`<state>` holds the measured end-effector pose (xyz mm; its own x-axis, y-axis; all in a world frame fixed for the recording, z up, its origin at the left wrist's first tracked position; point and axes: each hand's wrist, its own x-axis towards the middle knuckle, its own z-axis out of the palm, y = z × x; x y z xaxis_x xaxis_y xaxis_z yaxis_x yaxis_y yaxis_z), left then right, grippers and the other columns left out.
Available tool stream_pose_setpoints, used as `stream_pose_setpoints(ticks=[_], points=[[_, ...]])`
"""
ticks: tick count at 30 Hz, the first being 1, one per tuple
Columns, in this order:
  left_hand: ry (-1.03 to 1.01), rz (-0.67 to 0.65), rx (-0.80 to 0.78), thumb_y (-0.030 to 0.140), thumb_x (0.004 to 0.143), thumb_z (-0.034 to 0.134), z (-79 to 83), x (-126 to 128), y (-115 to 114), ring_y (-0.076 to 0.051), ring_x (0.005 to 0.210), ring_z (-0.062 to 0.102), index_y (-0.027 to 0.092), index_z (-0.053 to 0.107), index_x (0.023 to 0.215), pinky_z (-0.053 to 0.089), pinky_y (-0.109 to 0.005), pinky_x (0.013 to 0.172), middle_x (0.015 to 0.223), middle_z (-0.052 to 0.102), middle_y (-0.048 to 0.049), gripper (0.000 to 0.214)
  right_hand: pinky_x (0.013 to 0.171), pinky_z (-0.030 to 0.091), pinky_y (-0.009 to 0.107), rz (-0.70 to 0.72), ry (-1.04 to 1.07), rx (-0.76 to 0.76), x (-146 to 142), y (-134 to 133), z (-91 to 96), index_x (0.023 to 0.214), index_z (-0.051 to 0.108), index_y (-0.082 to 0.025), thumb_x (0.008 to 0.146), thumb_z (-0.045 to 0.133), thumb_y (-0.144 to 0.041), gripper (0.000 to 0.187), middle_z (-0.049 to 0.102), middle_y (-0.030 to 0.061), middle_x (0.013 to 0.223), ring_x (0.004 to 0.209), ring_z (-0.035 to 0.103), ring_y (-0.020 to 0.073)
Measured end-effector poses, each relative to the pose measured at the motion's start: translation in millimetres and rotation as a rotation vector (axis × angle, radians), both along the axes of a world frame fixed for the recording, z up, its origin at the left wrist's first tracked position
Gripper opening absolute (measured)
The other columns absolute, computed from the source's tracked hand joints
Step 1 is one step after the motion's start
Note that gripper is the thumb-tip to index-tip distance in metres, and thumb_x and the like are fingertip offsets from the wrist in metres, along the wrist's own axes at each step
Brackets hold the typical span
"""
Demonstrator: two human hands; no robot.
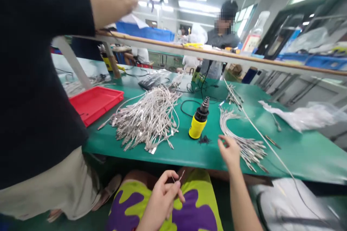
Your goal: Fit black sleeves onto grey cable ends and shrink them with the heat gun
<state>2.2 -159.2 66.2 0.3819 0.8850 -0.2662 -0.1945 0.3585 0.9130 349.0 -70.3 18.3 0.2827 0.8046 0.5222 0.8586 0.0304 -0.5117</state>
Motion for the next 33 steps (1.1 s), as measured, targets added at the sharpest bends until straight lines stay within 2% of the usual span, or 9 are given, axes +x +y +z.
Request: stream_pose_setpoints(ticks=[3,6,10,14,18,25,30,33], points=[[-0.068,0.005,0.035,0.048,0.098,0.063,27.3,2.0,5.8,0.0,0.032,0.034,0.022,0.046,0.101,0.017,-0.015,0.034,0.082,0.076,-0.004,0.031,0.085,0.058,0.039,0.08,-0.068,-0.087,-7.1,24.3,-9.2,0.112,0.069,-0.019,0.099,0.064,-0.036,0.022,0.07,0.0077,0.113,0.093,0.068,0.0202],[-0.167,0.034,0.033,0.041,0.094,0.07,54.0,6.0,6.2,0.001,0.034,0.037,0.02,0.048,0.094,0.021,-0.014,0.037,0.086,0.076,-0.004,0.03,0.093,0.054,0.039,0.122,-0.125,-0.188,-8.5,30.5,-19.2,0.103,0.074,-0.021,0.096,0.059,-0.032,0.02,0.07,0.0101,0.113,0.1,0.068,0.0243],[-0.334,0.003,-0.038,0.039,0.093,0.07,72.0,8.7,3.6,-0.001,0.039,0.042,0.017,0.059,0.096,0.019,-0.017,0.039,0.09,0.077,-0.0084,0.025,0.093,0.051,0.039,0.158,-0.202,-0.34,1.6,32.6,-18.2,0.095,0.073,-0.019,0.096,0.055,-0.029,0.02,0.071,0.0096,0.105,0.1,0.068,0.0242],[-0.398,0.036,-0.034,0.038,0.096,0.065,71.5,5.9,2.4,-0.003,0.043,0.045,0.017,0.067,0.1,0.022,-0.017,0.04,0.095,0.078,-0.0112,0.021,0.092,0.051,0.039,0.203,-0.294,-0.468,8.3,39.2,-8.7,0.099,0.071,-0.016,0.099,0.057,-0.028,0.018,0.071,0.0079,0.102,0.098,0.067,0.0219],[-0.238,0.154,0.093,0.03,0.094,0.069,66.5,3.2,1.5,-0.004,0.047,0.047,0.018,0.075,0.099,0.037,-0.019,0.047,0.098,0.079,-0.0104,0.015,0.091,0.052,0.039,0.205,-0.384,-0.558,6.5,42.7,0.6,0.109,0.069,-0.015,0.1,0.061,-0.03,0.02,0.07,0.008,0.107,0.097,0.066,0.0209],[-0.071,0.285,0.227,0.03,0.092,0.072,63.7,0.4,-4.3,-0.006,0.052,0.053,0.022,0.082,0.1,0.044,-0.021,0.05,0.107,0.075,-0.0092,0.015,0.09,0.053,0.04,0.258,-0.555,-0.666,-0.6,45.4,23.2,0.109,0.07,-0.016,0.1,0.062,-0.035,0.022,0.069,0.0081,0.11,0.098,0.066,0.0209],[-0.147,0.279,0.162,0.035,0.093,0.072,57.6,-4.4,-7.7,-0.007,0.057,0.052,0.021,0.08,0.107,0.044,-0.019,0.053,0.099,0.076,-0.0082,0.021,0.095,0.054,0.045,0.314,-0.589,-0.725,-0.8,55.0,36.4,0.106,0.069,-0.016,0.099,0.065,-0.035,0.021,0.069,0.0078,0.114,0.106,0.066,0.023],[-0.166,0.308,0.131,0.036,0.092,0.075,53.9,-6.1,-9.2,-0.008,0.058,0.051,0.02,0.08,0.103,0.043,-0.019,0.053,0.092,0.076,-0.0068,0.02,0.089,0.057,0.042,0.323,-0.512,-0.735,1.9,53.7,46.0,0.108,0.068,-0.016,0.099,0.067,-0.036,0.022,0.07,0.0066,0.11,0.098,0.068,0.021]])
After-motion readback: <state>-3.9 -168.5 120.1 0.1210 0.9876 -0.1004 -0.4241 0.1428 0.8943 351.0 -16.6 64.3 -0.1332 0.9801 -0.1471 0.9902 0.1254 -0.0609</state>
